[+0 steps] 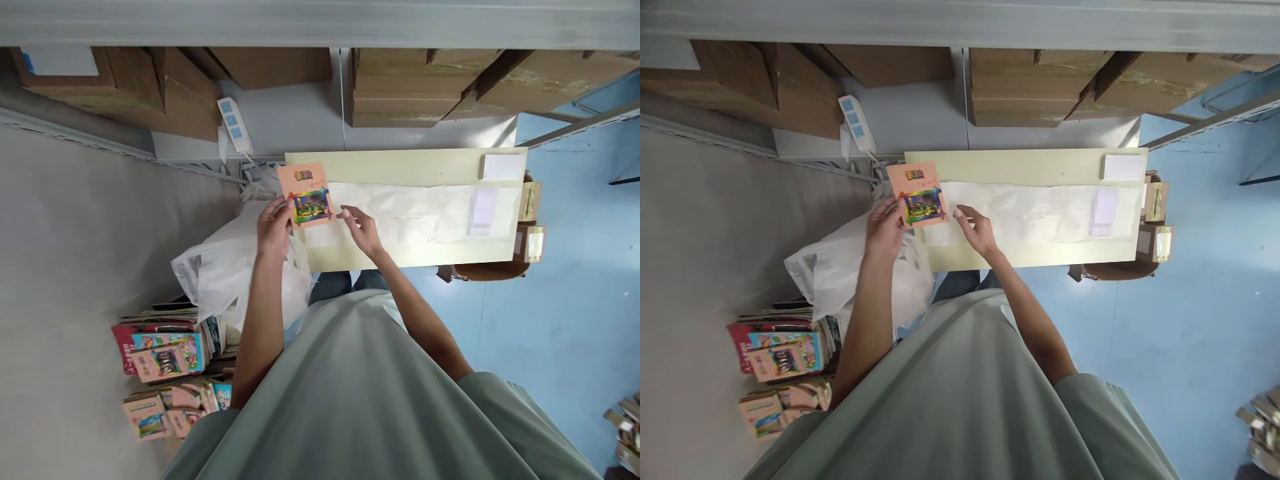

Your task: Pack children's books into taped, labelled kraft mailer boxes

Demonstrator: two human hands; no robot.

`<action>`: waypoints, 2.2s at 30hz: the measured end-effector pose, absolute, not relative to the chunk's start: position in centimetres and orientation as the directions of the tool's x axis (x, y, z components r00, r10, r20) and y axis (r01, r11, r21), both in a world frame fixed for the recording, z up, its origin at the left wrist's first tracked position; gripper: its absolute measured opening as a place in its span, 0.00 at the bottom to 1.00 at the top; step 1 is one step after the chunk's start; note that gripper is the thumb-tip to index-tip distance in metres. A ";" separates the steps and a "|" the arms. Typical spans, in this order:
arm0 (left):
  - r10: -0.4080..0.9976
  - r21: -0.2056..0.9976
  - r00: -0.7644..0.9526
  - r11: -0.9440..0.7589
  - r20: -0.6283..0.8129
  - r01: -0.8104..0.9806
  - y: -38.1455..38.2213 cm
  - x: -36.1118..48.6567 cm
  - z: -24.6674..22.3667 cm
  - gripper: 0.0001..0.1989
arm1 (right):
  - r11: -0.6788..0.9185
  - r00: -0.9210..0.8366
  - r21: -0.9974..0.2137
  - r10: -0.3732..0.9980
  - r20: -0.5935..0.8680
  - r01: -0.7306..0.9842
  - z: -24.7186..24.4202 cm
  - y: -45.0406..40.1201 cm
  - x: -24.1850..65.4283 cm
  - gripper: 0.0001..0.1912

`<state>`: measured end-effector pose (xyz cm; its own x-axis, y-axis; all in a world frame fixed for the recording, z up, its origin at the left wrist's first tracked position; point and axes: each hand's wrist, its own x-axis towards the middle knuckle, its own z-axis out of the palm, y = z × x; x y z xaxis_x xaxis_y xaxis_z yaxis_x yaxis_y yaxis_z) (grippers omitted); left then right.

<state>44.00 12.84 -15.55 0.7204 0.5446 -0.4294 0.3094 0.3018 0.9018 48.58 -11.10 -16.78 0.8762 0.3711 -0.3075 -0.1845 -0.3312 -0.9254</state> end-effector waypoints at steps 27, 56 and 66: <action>0.760 0.637 0.589 -0.314 -0.276 0.704 6.6 42.7 -24.1 0.23 | -0.737 0.835 -0.652 0.238 -0.496 -0.178 -24.2 -14.7 48.6 0.09; 0.417 0.810 0.821 -0.269 -0.390 0.522 -1.5 45.2 -22.5 0.24 | -0.747 0.837 -0.623 0.480 -0.263 0.233 -20.0 -14.9 51.1 0.17; 0.686 0.430 0.545 -0.357 -0.481 0.829 -1.0 43.9 -22.2 0.34 | -0.748 0.734 -0.592 0.578 -0.357 0.300 -22.1 -15.0 53.3 0.29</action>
